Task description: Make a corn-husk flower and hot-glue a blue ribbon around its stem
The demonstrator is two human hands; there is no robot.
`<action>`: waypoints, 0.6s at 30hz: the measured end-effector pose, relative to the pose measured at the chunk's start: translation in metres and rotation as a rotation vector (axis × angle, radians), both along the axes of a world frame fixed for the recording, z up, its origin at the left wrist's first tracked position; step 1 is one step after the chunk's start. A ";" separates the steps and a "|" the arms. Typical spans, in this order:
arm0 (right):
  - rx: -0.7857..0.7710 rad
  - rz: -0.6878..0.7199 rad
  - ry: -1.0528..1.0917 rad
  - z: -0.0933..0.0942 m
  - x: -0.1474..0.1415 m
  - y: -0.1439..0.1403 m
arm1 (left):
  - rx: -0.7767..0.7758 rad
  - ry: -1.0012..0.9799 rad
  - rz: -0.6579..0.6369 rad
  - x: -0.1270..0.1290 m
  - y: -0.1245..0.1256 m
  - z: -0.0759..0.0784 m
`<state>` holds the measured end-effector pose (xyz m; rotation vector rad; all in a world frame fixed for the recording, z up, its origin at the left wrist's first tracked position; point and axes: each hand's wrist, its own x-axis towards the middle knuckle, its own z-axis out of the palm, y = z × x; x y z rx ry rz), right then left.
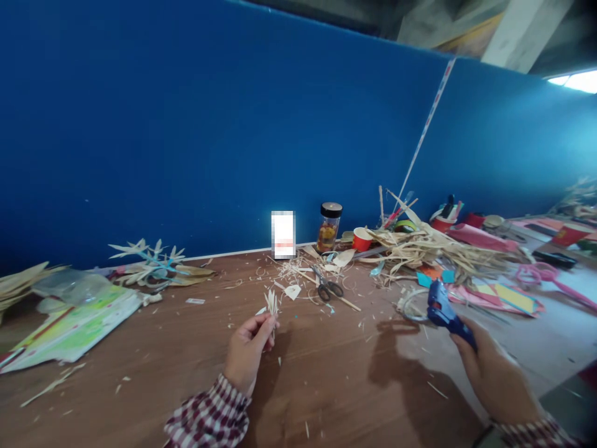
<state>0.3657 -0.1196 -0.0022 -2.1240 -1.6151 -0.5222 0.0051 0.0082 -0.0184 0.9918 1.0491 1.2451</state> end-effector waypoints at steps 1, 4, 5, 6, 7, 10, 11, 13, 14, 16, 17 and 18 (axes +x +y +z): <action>0.029 -0.007 -0.013 0.002 0.000 0.001 | 0.001 -0.003 -0.001 0.000 0.000 0.000; 0.082 -0.020 -0.028 0.009 -0.002 0.004 | 0.000 0.005 0.003 0.001 0.000 0.001; 0.092 -0.016 -0.031 0.012 -0.003 0.006 | -0.002 0.013 0.006 0.001 0.000 0.002; 0.102 -0.010 -0.036 0.016 -0.004 0.007 | -0.004 0.021 0.009 0.001 -0.001 0.003; 0.115 -0.004 -0.043 0.019 -0.005 0.008 | -0.005 0.028 0.010 0.001 -0.001 0.003; 0.165 0.001 -0.045 0.029 -0.011 0.012 | -0.009 0.043 0.006 0.001 -0.001 0.004; 0.169 0.006 -0.037 0.032 -0.014 0.014 | -0.010 0.047 0.007 0.001 -0.001 0.004; 0.186 0.007 -0.018 0.037 -0.019 0.017 | -0.014 0.054 0.010 0.002 -0.001 0.005; 0.199 0.011 -0.009 0.039 -0.022 0.019 | -0.012 0.055 0.011 0.002 -0.002 0.005; 0.189 0.050 -0.001 0.043 -0.027 0.022 | -0.003 0.055 0.006 0.002 -0.002 0.004; 0.169 0.080 0.000 0.045 -0.028 0.023 | 0.004 0.056 0.007 0.002 -0.002 0.004; 0.167 0.095 0.005 0.047 -0.029 0.024 | 0.012 0.059 0.010 0.002 -0.001 0.003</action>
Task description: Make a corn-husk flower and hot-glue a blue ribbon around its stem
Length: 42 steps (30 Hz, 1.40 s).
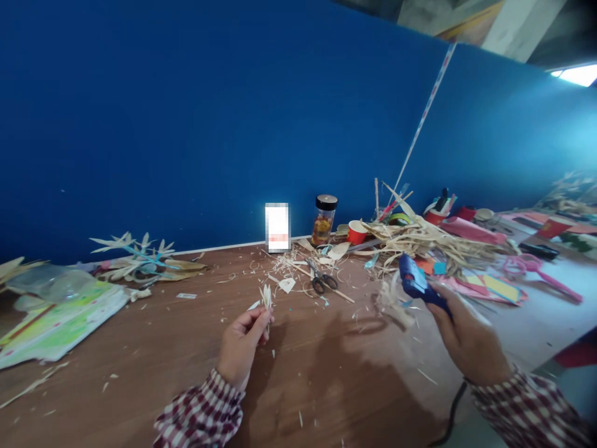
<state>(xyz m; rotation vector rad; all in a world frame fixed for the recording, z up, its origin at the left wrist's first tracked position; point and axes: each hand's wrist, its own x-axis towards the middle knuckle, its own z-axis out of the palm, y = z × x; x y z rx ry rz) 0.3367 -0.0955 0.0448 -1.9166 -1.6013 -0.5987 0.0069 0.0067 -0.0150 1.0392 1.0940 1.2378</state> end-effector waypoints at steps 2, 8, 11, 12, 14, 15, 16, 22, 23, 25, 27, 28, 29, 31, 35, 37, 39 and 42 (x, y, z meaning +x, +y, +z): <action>0.022 -0.014 0.022 0.005 0.000 0.000 | 0.011 0.004 0.004 0.000 0.000 -0.001; 0.068 -0.044 0.149 0.023 -0.003 -0.003 | 0.017 0.011 -0.016 0.000 0.000 -0.002; 0.128 0.011 0.416 0.027 -0.014 0.002 | 0.000 0.005 0.000 0.000 0.000 -0.002; 0.099 0.059 0.494 0.027 -0.020 0.004 | -0.013 -0.006 0.001 0.000 0.000 -0.002; 0.046 0.113 0.597 0.026 -0.035 0.011 | -0.050 -0.036 0.000 -0.001 0.001 0.000; 0.034 0.150 0.650 0.025 -0.043 0.016 | -0.071 -0.051 0.001 -0.002 0.002 0.002; 0.026 0.185 0.711 0.025 -0.053 0.020 | -0.091 -0.063 0.008 -0.004 0.003 0.004; -0.144 0.580 1.304 0.024 -0.116 0.057 | -0.156 -0.166 0.111 -0.013 0.007 0.015; -0.193 0.663 1.399 0.023 -0.127 0.063 | -0.155 -0.182 0.118 -0.014 0.007 0.015; -0.297 0.769 1.520 0.018 -0.146 0.072 | -0.147 -0.207 0.109 -0.016 0.007 0.015; -0.387 0.803 1.586 0.012 -0.161 0.078 | -0.143 -0.226 0.090 -0.018 0.007 0.013; -0.418 0.806 1.610 0.010 -0.166 0.081 | -0.144 -0.234 0.087 -0.019 0.008 0.012; -0.432 0.811 1.630 0.007 -0.170 0.082 | -0.146 -0.240 0.087 -0.020 0.008 0.011; -0.423 0.848 1.652 0.003 -0.175 0.084 | -0.151 -0.240 0.088 -0.021 0.009 0.009; -0.449 0.957 1.592 -0.009 -0.177 0.086 | -0.165 -0.242 0.074 -0.023 0.011 0.006; -0.487 0.962 1.540 -0.017 -0.176 0.087 | -0.168 -0.240 0.082 -0.023 0.011 0.005; -0.491 0.947 1.509 -0.026 -0.176 0.088 | -0.176 -0.235 0.096 -0.023 0.010 0.004; -0.492 0.917 1.482 -0.036 -0.177 0.087 | -0.205 -0.246 0.119 -0.023 0.011 0.005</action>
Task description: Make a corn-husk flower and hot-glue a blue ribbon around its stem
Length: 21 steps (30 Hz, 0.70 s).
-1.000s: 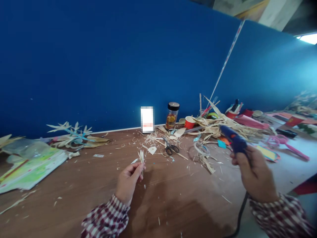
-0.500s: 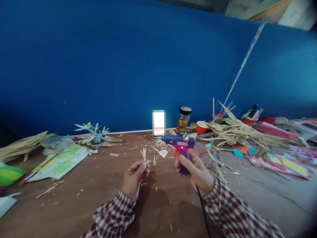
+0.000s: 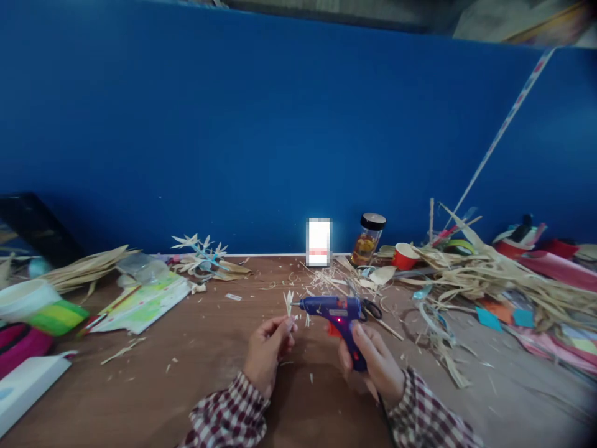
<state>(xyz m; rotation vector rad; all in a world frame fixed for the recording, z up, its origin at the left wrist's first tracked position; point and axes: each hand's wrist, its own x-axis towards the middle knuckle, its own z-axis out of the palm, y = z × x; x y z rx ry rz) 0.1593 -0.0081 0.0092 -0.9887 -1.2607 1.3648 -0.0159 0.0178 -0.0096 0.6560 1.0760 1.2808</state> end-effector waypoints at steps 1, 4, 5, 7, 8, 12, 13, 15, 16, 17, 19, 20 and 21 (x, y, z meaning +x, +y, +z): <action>-0.003 -0.002 -0.013 -0.002 0.000 -0.001 | -0.013 -0.008 0.005 0.000 0.000 0.001; -0.007 -0.003 -0.042 -0.008 -0.001 -0.002 | -0.036 -0.031 0.018 -0.001 0.002 0.002; -0.005 0.003 -0.050 -0.011 -0.001 -0.003 | -0.038 -0.037 0.019 -0.001 0.002 0.002; 0.002 0.005 -0.065 -0.015 0.000 -0.003 | -0.029 -0.045 0.013 -0.002 0.003 0.001; 0.006 0.003 -0.072 -0.018 0.001 -0.003 | -0.028 -0.046 0.008 -0.002 0.004 0.000; 0.040 0.007 -0.100 -0.024 0.002 -0.004 | -0.037 -0.055 -0.003 -0.002 0.004 -0.001; 0.048 0.013 -0.110 -0.025 0.003 -0.004 | -0.039 -0.061 -0.003 -0.002 0.004 -0.001; 0.060 0.012 -0.127 -0.025 0.003 -0.004 | -0.040 -0.076 -0.001 -0.002 0.003 0.000; 0.060 0.013 -0.133 -0.024 0.004 -0.004 | -0.044 -0.081 0.000 -0.001 0.003 0.001; 0.059 0.014 -0.137 -0.024 0.004 -0.004 | -0.050 -0.085 0.002 -0.001 0.003 0.001; 0.053 0.022 -0.144 -0.023 0.004 -0.004 | -0.055 -0.083 0.003 -0.001 0.002 0.001; 0.051 0.026 -0.148 -0.023 0.005 -0.004 | -0.052 -0.082 0.002 0.000 0.002 0.000; 0.052 0.031 -0.153 -0.023 0.004 -0.004 | -0.047 -0.082 -0.002 0.000 0.002 -0.001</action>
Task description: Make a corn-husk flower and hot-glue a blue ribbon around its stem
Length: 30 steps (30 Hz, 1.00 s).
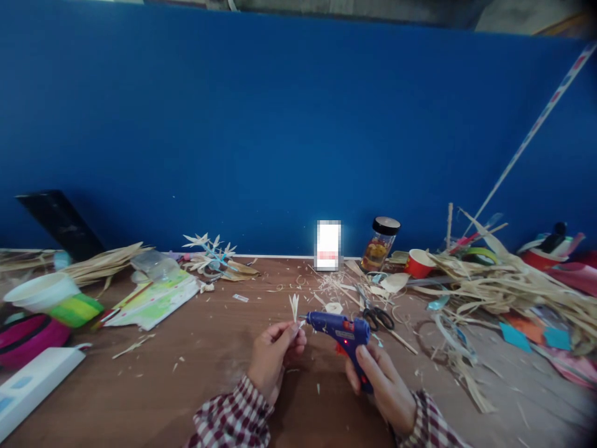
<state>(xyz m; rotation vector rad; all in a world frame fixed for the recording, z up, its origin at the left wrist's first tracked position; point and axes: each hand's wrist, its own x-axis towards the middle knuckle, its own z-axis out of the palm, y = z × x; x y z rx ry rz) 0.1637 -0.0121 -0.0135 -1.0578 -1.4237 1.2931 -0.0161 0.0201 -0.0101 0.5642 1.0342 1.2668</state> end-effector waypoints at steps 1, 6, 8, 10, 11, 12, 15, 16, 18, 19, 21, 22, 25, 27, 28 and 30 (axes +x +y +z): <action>0.004 0.003 -0.008 0.000 0.000 0.000 | 0.006 -0.001 -0.003 0.000 0.000 -0.001; 0.064 -0.021 -0.090 0.013 -0.005 -0.002 | -0.009 0.028 -0.029 -0.002 0.001 -0.001; 0.151 -0.084 -0.171 0.025 0.000 -0.004 | -0.019 0.040 -0.028 -0.004 0.000 -0.001; 0.274 -0.225 -0.317 0.035 0.015 -0.006 | -0.012 0.057 -0.040 -0.005 0.000 -0.002; 0.335 -0.315 -0.415 0.039 0.028 -0.008 | -0.022 0.076 -0.039 -0.006 0.000 -0.002; 0.387 -0.417 -0.521 0.040 0.045 -0.011 | -0.039 0.095 -0.043 -0.006 0.001 -0.003; 0.491 -0.760 -0.903 0.035 0.109 -0.024 | -0.053 0.112 -0.038 -0.006 0.001 -0.003; 0.457 -0.842 -1.041 0.031 0.132 -0.029 | -0.050 0.108 -0.041 -0.005 0.001 -0.003; 0.383 -0.936 -1.229 0.024 0.169 -0.036 | -0.038 0.101 -0.053 -0.004 0.001 -0.002; 0.359 -0.964 -1.270 0.021 0.182 -0.038 | -0.031 0.101 -0.057 -0.004 0.001 -0.001; 0.325 -0.982 -1.281 0.019 0.196 -0.038 | -0.024 0.109 -0.059 -0.004 0.000 0.000; 0.308 -0.963 -1.263 0.019 0.197 -0.036 | -0.024 0.117 -0.058 -0.003 -0.001 0.000; 0.284 -0.852 -1.166 0.019 0.187 -0.026 | -0.020 0.146 -0.063 -0.003 -0.002 0.001; 0.293 -0.791 -1.109 0.015 0.180 -0.019 | -0.005 0.159 -0.073 -0.003 -0.003 0.000; 0.299 -0.775 -1.093 0.012 0.178 -0.017 | 0.003 0.163 -0.076 -0.003 -0.004 0.000; 0.304 -0.768 -1.089 0.007 0.181 -0.015 | 0.010 0.166 -0.079 -0.003 -0.004 0.000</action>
